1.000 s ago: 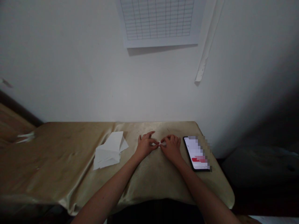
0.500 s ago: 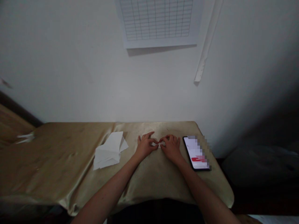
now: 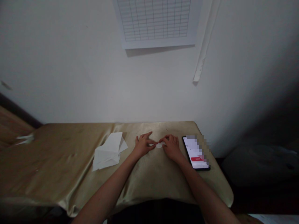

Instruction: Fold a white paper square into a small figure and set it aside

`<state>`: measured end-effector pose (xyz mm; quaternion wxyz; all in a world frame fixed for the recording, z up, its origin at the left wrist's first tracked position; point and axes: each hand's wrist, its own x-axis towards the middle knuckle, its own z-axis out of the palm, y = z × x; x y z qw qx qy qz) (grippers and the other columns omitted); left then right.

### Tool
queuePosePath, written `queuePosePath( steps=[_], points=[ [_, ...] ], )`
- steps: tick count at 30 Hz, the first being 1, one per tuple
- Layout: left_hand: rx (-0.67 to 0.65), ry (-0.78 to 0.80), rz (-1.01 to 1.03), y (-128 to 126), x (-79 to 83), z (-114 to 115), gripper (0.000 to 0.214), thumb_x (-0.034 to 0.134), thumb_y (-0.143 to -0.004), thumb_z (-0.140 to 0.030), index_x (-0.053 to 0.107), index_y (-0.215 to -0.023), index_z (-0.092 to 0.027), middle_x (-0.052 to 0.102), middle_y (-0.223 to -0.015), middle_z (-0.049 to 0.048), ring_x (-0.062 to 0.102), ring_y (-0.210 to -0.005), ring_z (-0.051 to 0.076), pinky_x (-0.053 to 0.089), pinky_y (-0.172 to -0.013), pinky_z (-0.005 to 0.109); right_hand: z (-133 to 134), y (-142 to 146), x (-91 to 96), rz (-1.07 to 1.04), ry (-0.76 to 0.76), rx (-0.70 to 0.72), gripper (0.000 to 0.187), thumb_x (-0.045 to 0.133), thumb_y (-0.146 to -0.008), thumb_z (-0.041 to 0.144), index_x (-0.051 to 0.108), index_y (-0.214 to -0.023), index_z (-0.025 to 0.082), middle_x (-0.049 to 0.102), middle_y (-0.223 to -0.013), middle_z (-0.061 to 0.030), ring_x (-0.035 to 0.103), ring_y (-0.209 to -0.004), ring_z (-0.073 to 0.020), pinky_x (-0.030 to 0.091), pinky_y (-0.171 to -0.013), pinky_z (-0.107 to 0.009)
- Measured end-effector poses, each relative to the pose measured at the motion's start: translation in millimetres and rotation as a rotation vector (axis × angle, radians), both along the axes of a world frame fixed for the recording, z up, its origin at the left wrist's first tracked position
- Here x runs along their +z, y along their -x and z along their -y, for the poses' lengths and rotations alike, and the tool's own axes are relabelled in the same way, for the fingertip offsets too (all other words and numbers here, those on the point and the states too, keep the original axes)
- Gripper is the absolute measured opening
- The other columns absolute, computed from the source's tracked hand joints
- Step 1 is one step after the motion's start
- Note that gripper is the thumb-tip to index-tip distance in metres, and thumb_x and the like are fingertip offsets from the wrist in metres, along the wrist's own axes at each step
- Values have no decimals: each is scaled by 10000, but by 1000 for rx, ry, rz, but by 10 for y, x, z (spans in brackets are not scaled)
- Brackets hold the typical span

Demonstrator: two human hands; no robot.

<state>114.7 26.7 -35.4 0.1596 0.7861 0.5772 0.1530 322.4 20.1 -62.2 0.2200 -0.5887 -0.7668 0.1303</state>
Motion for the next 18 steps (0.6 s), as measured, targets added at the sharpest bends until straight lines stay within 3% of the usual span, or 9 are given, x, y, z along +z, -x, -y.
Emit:
queuePosePath(
  steps=[14, 18],
  points=[
    [-18, -4, -29, 51, -24, 19, 287, 650, -901, -362, 708, -1131, -523, 405, -1578, -22, 303, -1481, 286, 68, -1170, 710, -4, -43, -11, 28, -2, 29, 434, 531, -848, 100, 693, -1180, 327, 540, -1256, -55, 441, -1241, -234, 308, -1104, -412],
    [-17, -11, -19, 36, -16, 34, 238, 651, -898, -452, 720, -1120, -500, 410, -1571, -12, 293, -1479, 306, 52, -1162, 722, 17, -23, 10, 23, -14, 18, 363, 548, -874, 162, 698, -1164, 321, 544, -1245, -60, 446, -1241, -242, 311, -1102, -424]
  ],
)
